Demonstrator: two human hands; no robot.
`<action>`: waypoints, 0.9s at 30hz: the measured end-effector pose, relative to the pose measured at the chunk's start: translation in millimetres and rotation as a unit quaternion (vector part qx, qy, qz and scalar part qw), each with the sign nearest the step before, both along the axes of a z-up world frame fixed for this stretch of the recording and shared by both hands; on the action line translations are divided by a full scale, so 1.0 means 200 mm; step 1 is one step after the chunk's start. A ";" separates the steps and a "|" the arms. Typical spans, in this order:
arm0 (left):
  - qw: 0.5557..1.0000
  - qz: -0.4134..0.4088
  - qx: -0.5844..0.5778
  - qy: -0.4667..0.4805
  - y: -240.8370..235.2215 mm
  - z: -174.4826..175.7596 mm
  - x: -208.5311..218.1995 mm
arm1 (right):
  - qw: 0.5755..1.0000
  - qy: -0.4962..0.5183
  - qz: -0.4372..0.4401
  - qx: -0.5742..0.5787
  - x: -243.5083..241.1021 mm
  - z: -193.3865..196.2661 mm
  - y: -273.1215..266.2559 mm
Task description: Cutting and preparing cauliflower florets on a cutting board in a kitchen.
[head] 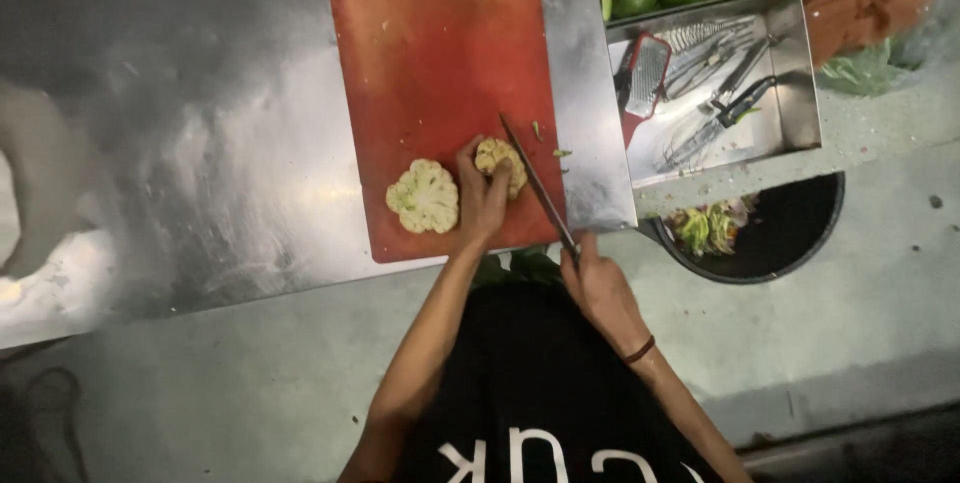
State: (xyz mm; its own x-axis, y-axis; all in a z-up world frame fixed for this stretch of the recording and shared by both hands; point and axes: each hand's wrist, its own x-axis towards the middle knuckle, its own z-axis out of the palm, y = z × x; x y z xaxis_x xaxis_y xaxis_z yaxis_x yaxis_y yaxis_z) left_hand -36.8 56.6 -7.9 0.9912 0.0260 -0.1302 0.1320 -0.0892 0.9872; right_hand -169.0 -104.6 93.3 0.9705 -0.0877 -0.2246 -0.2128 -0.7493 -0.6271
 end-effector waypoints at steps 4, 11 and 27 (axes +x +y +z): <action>0.991 0.064 -0.082 0.086 -0.07 0.22 0.01 | 0.998 0.006 0.051 -0.044 -0.02 -0.10 -0.01; 0.991 0.108 0.070 -0.037 -0.08 0.08 -0.02 | 0.999 0.004 0.025 -0.019 0.08 0.07 0.02; 0.973 0.169 0.153 -0.031 -0.09 -0.04 0.00 | 0.978 -0.010 0.126 -0.167 0.18 -0.17 0.19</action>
State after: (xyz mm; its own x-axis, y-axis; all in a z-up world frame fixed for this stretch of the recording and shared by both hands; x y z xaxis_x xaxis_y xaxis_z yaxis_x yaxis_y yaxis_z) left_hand -37.3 37.9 -16.4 0.9248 0.3804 -0.0057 0.1463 -0.3417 0.9283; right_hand -132.7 -67.4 58.9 0.9747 0.0905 -0.2045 0.0158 -0.9400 -0.3409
